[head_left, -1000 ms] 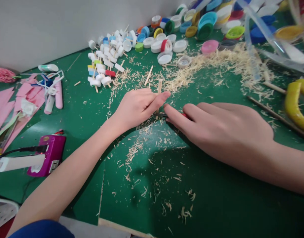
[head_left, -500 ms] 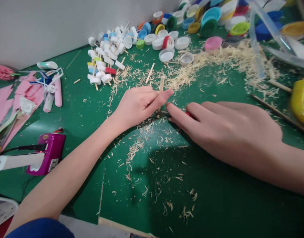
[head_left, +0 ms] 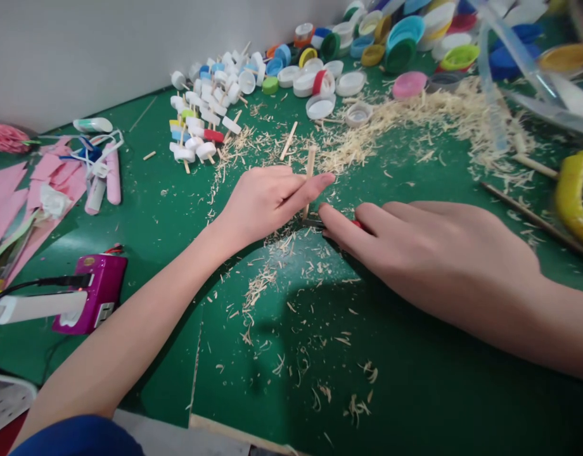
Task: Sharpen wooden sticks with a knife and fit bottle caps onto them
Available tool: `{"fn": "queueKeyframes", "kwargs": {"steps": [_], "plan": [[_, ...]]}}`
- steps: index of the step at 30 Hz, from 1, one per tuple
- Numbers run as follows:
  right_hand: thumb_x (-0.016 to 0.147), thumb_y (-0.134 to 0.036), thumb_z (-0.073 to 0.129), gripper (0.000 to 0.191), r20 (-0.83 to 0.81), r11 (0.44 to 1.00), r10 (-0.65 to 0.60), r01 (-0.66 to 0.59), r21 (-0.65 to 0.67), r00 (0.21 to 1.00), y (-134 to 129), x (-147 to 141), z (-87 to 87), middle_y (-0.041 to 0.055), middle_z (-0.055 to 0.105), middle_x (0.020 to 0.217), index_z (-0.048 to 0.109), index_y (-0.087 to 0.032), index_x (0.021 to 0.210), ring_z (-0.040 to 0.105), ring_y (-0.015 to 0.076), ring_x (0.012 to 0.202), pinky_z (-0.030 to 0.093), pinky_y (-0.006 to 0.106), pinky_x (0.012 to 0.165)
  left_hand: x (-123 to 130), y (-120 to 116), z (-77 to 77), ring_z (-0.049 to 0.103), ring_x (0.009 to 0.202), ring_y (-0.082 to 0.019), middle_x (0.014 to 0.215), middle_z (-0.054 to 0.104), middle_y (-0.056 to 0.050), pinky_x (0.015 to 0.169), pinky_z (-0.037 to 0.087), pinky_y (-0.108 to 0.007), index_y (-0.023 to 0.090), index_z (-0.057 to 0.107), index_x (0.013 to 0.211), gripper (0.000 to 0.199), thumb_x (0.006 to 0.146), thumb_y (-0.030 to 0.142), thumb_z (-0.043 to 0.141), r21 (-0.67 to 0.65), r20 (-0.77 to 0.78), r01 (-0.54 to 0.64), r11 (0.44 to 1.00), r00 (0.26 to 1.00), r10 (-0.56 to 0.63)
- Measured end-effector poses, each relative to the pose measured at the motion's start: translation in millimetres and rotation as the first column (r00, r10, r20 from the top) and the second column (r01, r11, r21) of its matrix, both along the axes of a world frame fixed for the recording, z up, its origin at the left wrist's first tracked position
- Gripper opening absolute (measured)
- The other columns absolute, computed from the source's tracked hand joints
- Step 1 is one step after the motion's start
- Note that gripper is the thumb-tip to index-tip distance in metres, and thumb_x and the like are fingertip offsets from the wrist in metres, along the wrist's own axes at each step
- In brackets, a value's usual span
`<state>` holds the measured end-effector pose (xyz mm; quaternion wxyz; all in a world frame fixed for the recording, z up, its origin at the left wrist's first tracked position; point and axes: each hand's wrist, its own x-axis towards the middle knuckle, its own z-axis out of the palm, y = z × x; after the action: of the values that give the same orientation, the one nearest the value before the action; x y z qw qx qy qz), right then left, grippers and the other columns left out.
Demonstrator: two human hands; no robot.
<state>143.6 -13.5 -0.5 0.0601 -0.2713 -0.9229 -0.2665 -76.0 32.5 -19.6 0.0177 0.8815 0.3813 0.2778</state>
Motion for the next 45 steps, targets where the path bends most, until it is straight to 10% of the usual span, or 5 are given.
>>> {"fn": "queueKeyframes", "kwargs": {"steps": [26, 35, 45], "plan": [[0.088, -0.002, 0.04, 0.036, -0.077, 0.998, -0.022, 0.026, 0.056, 0.997, -3, 0, -3.6, 0.0006, 0.05, 0.063, 0.059, -0.009, 0.118, 0.04, 0.0145, 0.053, 0.017, 0.031, 0.054, 5, -2, 3.4, 0.045, 0.05, -0.008, 0.051, 0.042, 0.002, 0.051, 0.027, -0.027, 0.019, 0.037, 0.055, 0.056, 0.103, 0.043, 0.021, -0.008, -0.028, -0.013, 1.0, 1.0, 0.013], [0.086, 0.001, 0.033, 0.047, -0.011, 0.992, 0.014, -0.015, -0.126, 1.0, 7, 1, -2.2, 0.002, 0.054, 0.065, 0.055, -0.008, 0.126, 0.037, 0.0137, 0.048, 0.012, 0.031, 0.051, 6, -3, 4.4, 0.043, 0.049, -0.008, 0.051, 0.042, 0.002, 0.05, 0.027, -0.028, 0.019, 0.038, 0.056, 0.056, 0.104, 0.041, 0.018, -0.006, -0.031, -0.009, 1.0, 0.999, 0.009], [0.089, -0.003, 0.041, 0.034, -0.087, 0.997, -0.013, 0.019, 0.073, 0.996, -1, 1, -4.6, -0.0004, 0.049, 0.062, 0.06, -0.011, 0.116, 0.042, 0.0149, 0.053, 0.018, 0.03, 0.053, 6, -3, 2.8, 0.037, 0.047, -0.007, 0.051, 0.041, 0.003, 0.048, 0.027, -0.027, 0.019, 0.035, 0.054, 0.055, 0.104, 0.038, 0.021, 0.025, -0.016, -0.008, 1.0, 1.0, 0.008]]}}
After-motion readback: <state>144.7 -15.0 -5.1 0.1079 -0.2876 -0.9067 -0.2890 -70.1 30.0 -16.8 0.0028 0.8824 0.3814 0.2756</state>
